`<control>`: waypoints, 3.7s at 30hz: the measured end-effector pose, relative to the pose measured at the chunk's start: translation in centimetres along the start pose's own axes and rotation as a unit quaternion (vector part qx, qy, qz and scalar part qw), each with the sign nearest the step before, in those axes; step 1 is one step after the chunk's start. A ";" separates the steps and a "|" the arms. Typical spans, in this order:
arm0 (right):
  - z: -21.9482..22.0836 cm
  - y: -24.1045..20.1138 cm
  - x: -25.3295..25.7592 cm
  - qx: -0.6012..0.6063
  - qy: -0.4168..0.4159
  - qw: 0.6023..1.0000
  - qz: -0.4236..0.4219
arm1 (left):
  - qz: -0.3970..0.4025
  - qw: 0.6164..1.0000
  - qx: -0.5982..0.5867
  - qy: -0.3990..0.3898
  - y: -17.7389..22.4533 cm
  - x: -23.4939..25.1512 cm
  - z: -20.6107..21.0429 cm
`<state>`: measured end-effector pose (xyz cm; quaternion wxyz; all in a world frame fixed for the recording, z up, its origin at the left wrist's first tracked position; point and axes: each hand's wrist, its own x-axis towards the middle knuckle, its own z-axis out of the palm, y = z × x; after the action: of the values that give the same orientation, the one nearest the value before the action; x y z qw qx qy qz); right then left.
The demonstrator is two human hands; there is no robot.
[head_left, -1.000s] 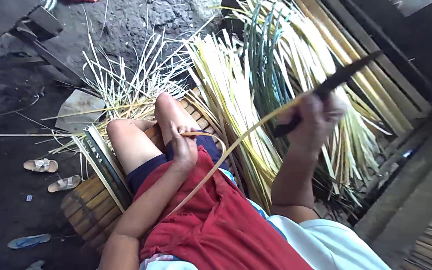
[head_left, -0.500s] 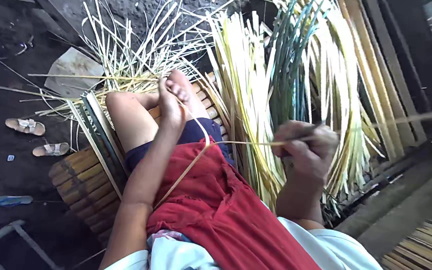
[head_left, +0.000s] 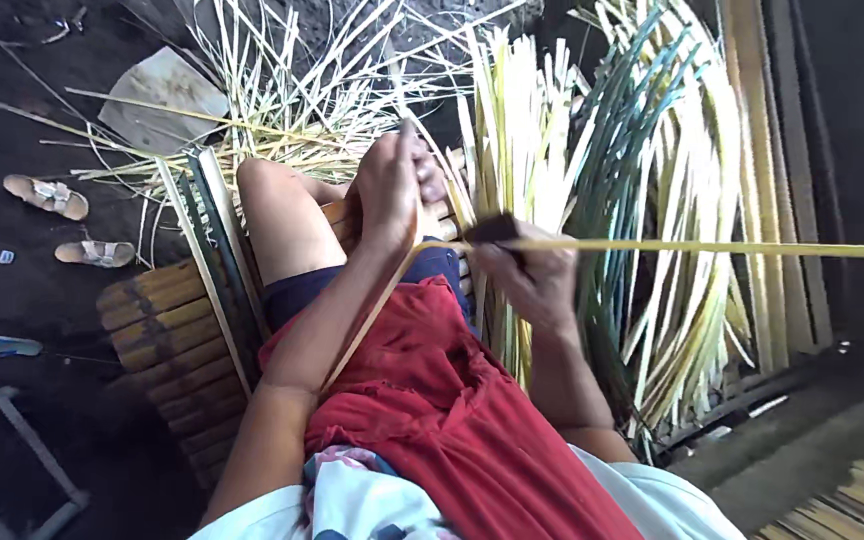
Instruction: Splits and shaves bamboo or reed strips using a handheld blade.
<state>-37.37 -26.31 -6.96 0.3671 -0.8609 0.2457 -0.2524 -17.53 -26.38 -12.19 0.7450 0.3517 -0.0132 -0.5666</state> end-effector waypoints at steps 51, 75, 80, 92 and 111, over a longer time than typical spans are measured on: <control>-0.2 -0.2 0.0 0.147 0.003 0.975 0.164 | -0.157 0.988 0.004 0.000 -0.2 -8.5 -2.9; 1.0 -0.2 0.6 -0.030 -0.034 0.997 0.063 | -0.156 0.978 0.130 -0.046 2.8 -13.0 -4.3; 3.0 -2.1 1.2 0.011 -0.112 0.994 0.007 | -0.100 0.988 0.114 0.001 2.9 -13.5 -3.4; -7.8 -3.0 3.0 -0.118 -0.102 0.987 0.026 | 0.107 0.974 0.144 0.139 10.7 -4.8 -14.0; -28.8 11.2 -24.4 -0.263 0.137 0.663 0.687 | 0.240 0.929 0.277 0.058 10.0 5.4 -19.1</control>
<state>-76.11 -32.93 -4.26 0.1569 -0.4639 0.8713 0.0317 0.74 -20.16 -23.16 0.7314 0.5625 -0.2106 -0.3230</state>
